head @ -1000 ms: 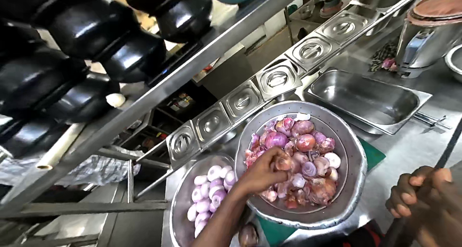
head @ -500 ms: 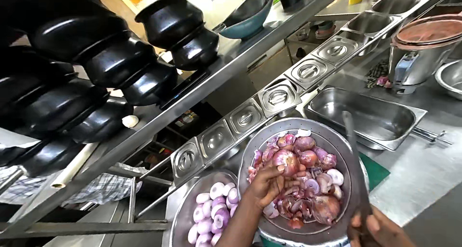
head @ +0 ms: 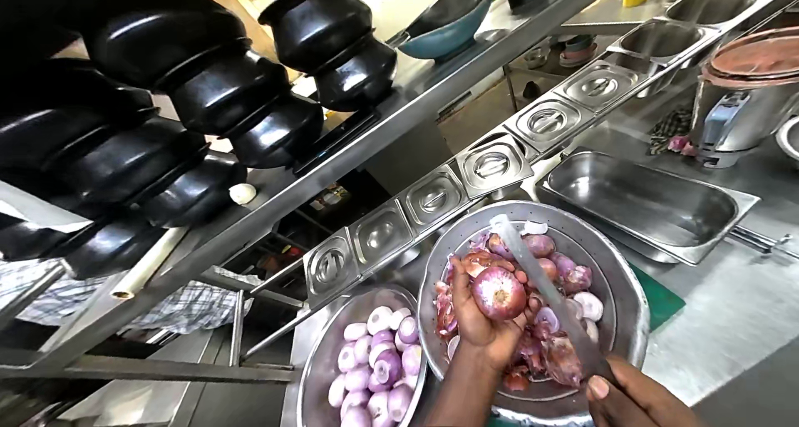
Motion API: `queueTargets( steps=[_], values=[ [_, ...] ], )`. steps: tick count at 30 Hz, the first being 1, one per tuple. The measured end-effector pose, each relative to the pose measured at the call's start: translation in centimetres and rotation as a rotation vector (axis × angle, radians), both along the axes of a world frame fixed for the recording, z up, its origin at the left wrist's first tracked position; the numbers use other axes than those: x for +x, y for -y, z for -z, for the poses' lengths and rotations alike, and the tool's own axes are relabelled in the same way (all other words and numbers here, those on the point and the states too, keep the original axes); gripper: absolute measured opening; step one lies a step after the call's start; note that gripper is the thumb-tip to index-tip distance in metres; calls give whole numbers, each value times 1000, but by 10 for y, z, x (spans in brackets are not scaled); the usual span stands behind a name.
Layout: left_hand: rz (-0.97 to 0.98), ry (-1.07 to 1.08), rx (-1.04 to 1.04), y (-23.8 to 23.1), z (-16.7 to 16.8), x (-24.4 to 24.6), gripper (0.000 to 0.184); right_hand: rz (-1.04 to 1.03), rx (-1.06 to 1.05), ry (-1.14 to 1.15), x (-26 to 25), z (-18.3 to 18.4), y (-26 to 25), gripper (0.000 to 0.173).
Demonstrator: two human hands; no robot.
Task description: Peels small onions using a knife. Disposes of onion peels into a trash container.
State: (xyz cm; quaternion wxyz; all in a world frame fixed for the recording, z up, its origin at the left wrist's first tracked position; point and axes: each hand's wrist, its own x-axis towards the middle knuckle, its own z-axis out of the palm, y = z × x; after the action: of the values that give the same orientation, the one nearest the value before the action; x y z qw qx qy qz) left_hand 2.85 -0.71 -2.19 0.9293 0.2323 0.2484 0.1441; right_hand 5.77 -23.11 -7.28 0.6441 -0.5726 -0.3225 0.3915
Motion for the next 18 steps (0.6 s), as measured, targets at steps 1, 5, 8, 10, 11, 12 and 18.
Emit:
queueTargets(
  steps=[1, 5, 8, 10, 11, 12, 18],
  values=[
    [-35, -10, -6, 3, -2, 1, 82, -11, -26, 21, 0, -1, 0, 30],
    [-95, -7, -31, 10, -8, -1, 70, -18, -81, 83, -2, 0, -1, 32],
    [-103, 39, -14, 10, -9, -2, 67, -22, -103, 116, -1, -1, -2, 33],
    [-117, 60, -16, 11, -8, -2, 63, -25, -114, 134, -1, -2, -3, 33],
    [-123, 57, -16, 11, -9, -2, 63, -27, -119, 143, -1, -2, -3, 34],
    [-133, 48, -18, 12, -10, -1, 62, -29, -122, 150, -1, -2, -3, 34],
    [-175, -21, 29, 20, -12, -1, 55, -42, -147, 178, -2, -6, -6, 36]
  ],
)
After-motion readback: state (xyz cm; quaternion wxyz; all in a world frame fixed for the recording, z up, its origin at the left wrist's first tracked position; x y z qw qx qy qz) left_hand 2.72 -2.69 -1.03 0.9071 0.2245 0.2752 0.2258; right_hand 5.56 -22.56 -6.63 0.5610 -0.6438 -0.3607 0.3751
